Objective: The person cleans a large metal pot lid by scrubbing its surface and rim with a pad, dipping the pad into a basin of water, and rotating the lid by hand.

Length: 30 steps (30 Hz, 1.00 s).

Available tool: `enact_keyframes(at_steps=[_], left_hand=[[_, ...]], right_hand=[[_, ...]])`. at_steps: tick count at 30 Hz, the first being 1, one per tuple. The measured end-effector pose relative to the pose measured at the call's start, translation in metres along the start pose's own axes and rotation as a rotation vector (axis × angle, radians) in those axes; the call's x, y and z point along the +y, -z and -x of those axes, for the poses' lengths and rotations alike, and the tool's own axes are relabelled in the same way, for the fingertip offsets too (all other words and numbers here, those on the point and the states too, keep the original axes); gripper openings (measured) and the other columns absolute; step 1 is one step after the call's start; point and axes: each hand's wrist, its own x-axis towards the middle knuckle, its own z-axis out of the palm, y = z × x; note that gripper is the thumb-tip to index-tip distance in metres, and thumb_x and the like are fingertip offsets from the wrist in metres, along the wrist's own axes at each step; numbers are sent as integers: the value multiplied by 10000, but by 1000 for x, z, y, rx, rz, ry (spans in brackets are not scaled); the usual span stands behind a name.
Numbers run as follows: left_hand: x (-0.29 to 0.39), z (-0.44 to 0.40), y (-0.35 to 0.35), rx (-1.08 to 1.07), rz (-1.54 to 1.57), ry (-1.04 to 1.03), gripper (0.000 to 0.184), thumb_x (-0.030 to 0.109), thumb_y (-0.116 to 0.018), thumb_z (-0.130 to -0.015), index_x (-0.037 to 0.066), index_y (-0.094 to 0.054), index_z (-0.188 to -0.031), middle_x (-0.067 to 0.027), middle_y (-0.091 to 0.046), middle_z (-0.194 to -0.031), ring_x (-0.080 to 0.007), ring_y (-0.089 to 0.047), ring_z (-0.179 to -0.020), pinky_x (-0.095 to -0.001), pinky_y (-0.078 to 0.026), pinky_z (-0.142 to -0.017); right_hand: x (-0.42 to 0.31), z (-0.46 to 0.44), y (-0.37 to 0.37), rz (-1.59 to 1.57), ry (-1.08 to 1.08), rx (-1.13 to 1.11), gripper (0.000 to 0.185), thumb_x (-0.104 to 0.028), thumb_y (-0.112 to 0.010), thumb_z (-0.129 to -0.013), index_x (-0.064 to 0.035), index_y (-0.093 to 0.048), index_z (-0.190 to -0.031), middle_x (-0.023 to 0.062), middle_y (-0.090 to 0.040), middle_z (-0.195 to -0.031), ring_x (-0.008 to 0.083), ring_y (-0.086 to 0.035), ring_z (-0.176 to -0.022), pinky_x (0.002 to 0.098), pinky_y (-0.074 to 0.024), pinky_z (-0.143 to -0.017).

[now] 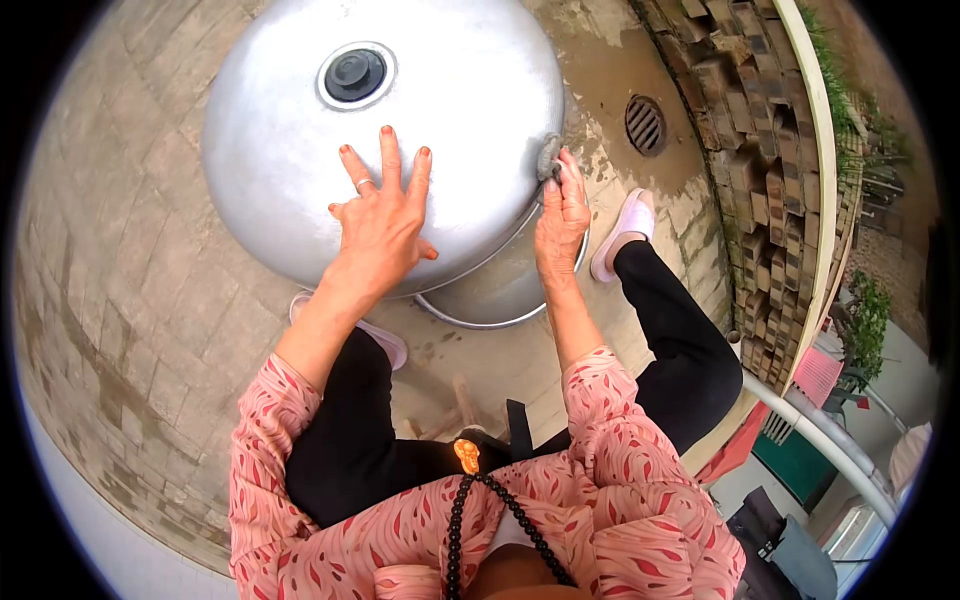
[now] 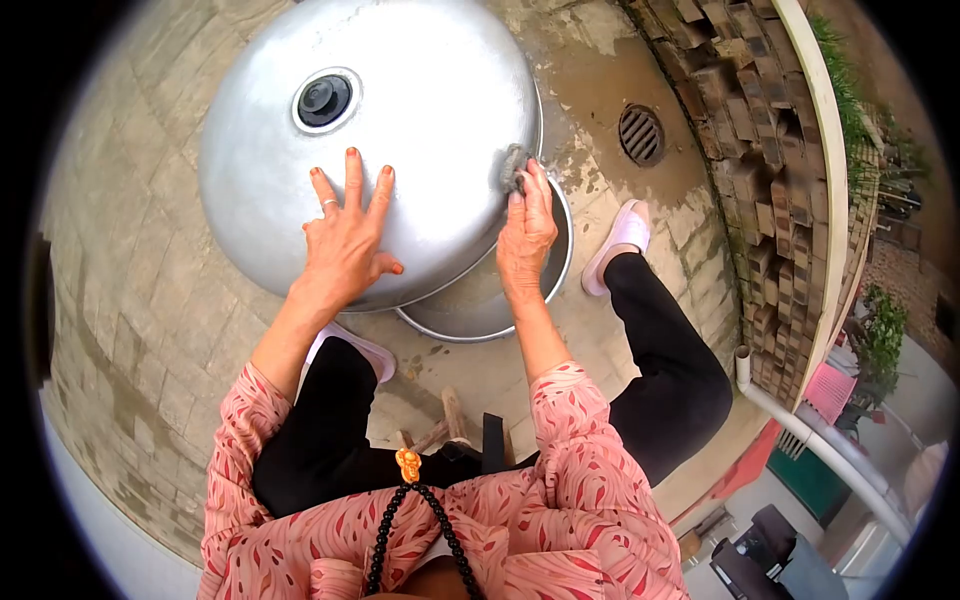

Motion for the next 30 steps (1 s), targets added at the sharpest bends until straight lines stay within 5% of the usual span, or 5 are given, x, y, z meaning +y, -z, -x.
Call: enact_keyframes(at_steps=[5, 8, 11, 22, 30], left_hand=[[-2, 1, -5, 26, -25, -16, 1116, 325, -912, -525, 73, -344, -1452, -291, -132, -1538, -657, -279, -1269, -642, -563, -677], [-1, 1, -5, 10, -58, -14, 1116, 341, -908, -532, 48, -343, -1448, -287, -129, -1542, -646, -272, -1282, -643, -561, -686], [-1, 0, -4, -8, -62, -10, 1114, 353, -905, -534, 39, -346, -1446, -288, -133, -1542, -640, -268, -1290, -647, -558, -687], [1, 0, -3, -30, -78, -1, 1104, 375, -893, -554, 25, -343, -1445, -289, -105, -1547, -635, -250, -1302, -648, -553, -693], [1, -2, -2, -9, -97, -17, 1107, 376, -893, -552, 17, -348, -1445, -296, -132, -1539, -632, -262, -1299, -630, -561, -674]], right_hand=[[-19, -62, -26, 494, 240, -320, 370, -162, -492, -972, -45, -520, -1322, 162, -369, -1496, 292, -293, -1419, 517, -177, -1148], [30, -114, -30, 191, -9, -190, 427, -115, -520, -945, -14, -468, -1357, 193, -363, -1489, 334, -327, -1393, 487, -250, -1138], [1, -58, -32, 371, 323, -170, 492, -23, -542, -901, -14, -447, -1384, 196, -355, -1493, 394, -306, -1394, 489, -256, -1136], [-9, -50, -27, 384, 240, -314, 506, -65, -530, -921, -75, -416, -1414, 156, -308, -1526, 347, -258, -1432, 567, -209, -1131], [16, -110, -42, 289, 180, -203, 446, -135, -490, -959, -64, -442, -1396, 194, -365, -1489, 374, -314, -1397, 535, -255, -1115]])
